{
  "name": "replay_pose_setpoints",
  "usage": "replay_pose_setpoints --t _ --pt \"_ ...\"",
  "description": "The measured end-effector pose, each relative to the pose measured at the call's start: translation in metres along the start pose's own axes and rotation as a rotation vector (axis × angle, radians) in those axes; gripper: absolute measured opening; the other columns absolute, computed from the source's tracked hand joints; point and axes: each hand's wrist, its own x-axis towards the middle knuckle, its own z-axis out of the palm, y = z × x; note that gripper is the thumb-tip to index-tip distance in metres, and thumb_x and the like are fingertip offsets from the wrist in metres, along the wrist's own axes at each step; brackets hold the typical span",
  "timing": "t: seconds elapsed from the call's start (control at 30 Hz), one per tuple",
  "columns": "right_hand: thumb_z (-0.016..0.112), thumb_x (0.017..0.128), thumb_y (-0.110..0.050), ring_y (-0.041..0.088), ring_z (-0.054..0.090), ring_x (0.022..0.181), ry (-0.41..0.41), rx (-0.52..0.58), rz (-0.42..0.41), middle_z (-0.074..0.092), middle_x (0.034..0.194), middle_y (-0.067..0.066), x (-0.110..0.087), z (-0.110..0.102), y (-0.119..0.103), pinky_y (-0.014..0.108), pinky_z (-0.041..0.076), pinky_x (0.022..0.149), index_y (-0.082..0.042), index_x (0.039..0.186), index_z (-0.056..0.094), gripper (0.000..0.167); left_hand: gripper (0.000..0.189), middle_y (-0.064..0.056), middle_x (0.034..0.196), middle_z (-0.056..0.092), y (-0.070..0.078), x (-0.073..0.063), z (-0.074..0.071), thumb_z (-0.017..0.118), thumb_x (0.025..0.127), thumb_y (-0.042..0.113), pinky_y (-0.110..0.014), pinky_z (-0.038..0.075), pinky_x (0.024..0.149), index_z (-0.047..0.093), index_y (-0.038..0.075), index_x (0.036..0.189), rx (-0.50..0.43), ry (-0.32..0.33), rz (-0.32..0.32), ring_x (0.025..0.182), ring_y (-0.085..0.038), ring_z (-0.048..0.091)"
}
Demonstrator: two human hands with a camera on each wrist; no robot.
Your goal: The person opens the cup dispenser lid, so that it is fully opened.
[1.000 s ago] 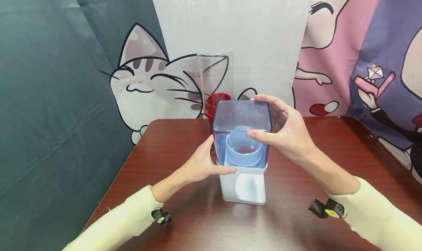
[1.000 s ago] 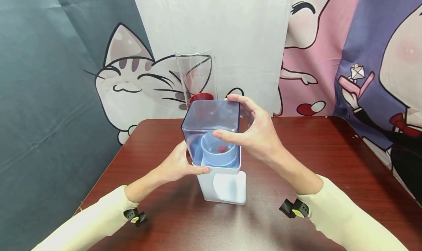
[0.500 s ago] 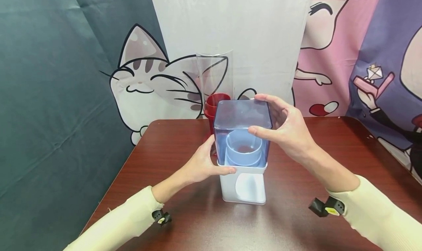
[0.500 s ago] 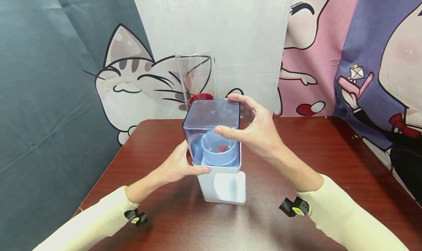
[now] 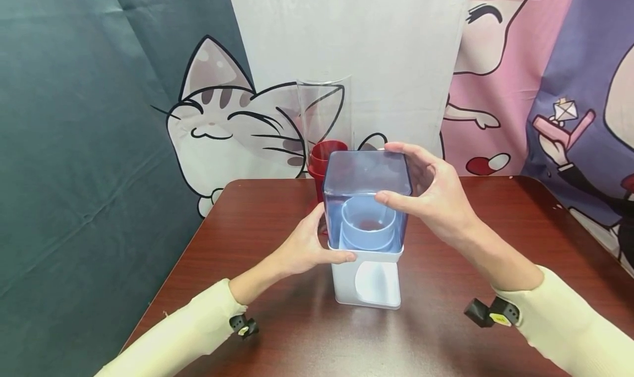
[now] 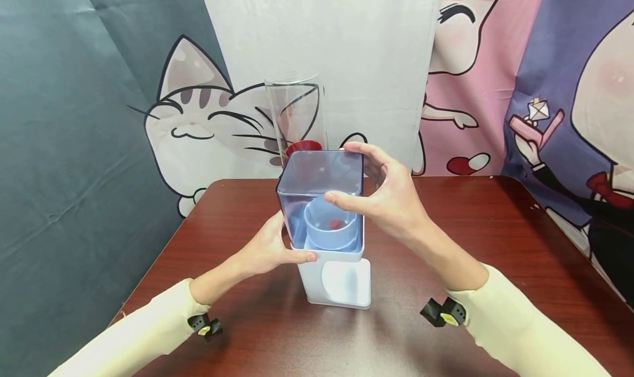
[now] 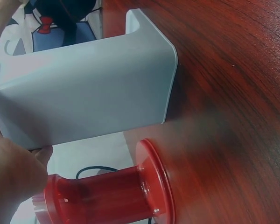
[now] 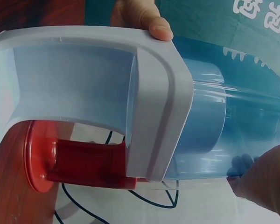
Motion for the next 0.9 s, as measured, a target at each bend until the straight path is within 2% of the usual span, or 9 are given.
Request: replay_pose_setpoints --t 0.17,0.4,0.7,0.9 --pt "0.085 0.087 -0.005 0.026 0.065 0.117 -0.008 -0.004 0.020 0.063 0.140 0.008 0.0020 -0.0017 -0.0011 0.022 0.054 0.099 -0.008 0.147 0.059 0.065 0.091 0.004 0.137 0.061 -0.0008 0.0005 0.0006 0.094 0.078 0.028 -0.037 0.058 0.101 0.042 0.022 0.152 0.002 0.002 0.003 0.120 -0.017 0.062" --pt "0.085 0.087 -0.002 0.027 0.065 0.115 -0.010 0.012 0.008 0.063 0.138 0.009 0.0004 -0.0015 -0.0011 0.022 0.055 0.097 -0.006 0.146 0.059 0.065 0.090 0.003 0.136 0.062 -0.0004 -0.0001 0.0023 0.095 0.078 0.027 -0.042 0.057 0.102 0.043 0.021 0.151 0.012 0.012 0.005 0.118 -0.017 0.063" --pt "0.087 0.073 0.016 0.029 0.064 0.113 -0.006 0.097 -0.091 0.062 0.139 0.014 -0.0013 0.0024 -0.0050 0.024 0.057 0.094 -0.001 0.146 0.058 0.081 0.092 0.003 0.133 0.063 -0.0009 0.0005 0.0020 0.097 0.076 0.023 -0.039 0.061 0.094 0.043 0.022 0.151 0.008 0.008 0.014 0.111 -0.018 0.066" --pt "0.078 0.081 0.016 0.026 0.063 0.117 0.083 0.218 -0.071 0.068 0.132 0.013 0.0028 -0.0007 -0.0064 0.024 0.053 0.100 -0.003 0.140 0.064 0.064 0.091 0.001 0.135 0.061 -0.0012 0.0004 0.0021 0.095 0.077 0.022 -0.036 0.057 0.103 0.043 0.018 0.151 0.001 0.014 0.001 0.119 -0.017 0.066"
